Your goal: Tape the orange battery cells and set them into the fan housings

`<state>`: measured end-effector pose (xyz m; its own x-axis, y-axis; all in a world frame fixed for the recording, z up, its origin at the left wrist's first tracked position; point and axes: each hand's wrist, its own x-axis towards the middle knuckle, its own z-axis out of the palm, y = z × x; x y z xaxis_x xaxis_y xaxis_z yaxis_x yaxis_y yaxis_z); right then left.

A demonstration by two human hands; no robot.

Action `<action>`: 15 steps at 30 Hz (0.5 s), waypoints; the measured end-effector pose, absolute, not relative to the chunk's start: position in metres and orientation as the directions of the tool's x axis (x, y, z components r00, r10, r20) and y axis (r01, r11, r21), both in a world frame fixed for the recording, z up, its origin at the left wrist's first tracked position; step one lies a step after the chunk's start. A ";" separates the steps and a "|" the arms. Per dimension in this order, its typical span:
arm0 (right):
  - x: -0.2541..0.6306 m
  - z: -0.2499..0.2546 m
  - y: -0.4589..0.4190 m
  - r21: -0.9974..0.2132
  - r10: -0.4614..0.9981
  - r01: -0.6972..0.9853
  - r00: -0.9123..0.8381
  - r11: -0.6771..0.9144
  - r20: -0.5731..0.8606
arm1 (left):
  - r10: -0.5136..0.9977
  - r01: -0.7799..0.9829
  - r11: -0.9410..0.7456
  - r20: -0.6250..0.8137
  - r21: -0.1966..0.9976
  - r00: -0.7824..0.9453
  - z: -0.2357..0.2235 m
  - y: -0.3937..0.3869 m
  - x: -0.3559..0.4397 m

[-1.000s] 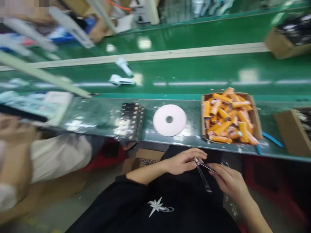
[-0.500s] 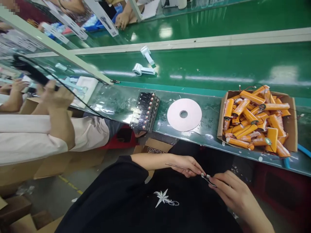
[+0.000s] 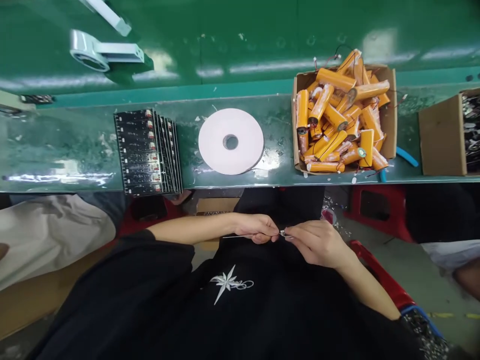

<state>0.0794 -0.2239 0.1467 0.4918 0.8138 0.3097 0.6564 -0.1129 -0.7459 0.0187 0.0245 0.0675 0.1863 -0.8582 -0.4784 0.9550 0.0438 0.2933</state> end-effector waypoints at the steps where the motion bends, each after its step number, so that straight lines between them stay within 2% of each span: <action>1: 0.079 0.149 -0.223 -0.771 0.809 0.616 0.530 -0.162 0.254 | -0.859 0.948 0.027 -0.478 0.316 0.184 0.070 0.023 0.018; 5: 0.088 0.153 -0.218 -0.872 0.780 0.310 0.614 -0.378 -0.120 | -0.870 0.833 -0.122 -0.461 0.540 0.172 0.087 0.014 0.016; 9: 0.101 0.123 -0.205 -0.867 0.736 -0.129 0.478 -0.481 -0.480 | -0.884 0.676 -0.282 -0.458 0.681 0.092 0.110 0.000 0.015; 12: 0.099 0.096 -0.207 -0.822 0.706 -0.347 0.423 -0.452 -0.568 | -0.880 0.509 -0.291 -0.436 0.810 0.190 0.131 -0.002 0.017; 13: 0.096 0.094 -0.215 -0.819 0.686 -0.364 0.449 -0.444 -0.572 | -0.873 0.420 -0.264 -0.400 0.868 0.278 0.140 0.003 0.018; 15: 0.092 0.101 -0.241 -0.828 0.602 -0.309 0.575 -0.468 -0.554 | -0.829 0.128 -0.234 -0.267 0.964 0.491 0.160 0.025 0.020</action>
<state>0.0920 -0.2407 0.1006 0.5751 0.6020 -0.5540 -0.3087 -0.4675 -0.8283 0.0204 0.0247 0.1597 0.4909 -0.8294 -0.2667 0.1276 -0.2344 0.9637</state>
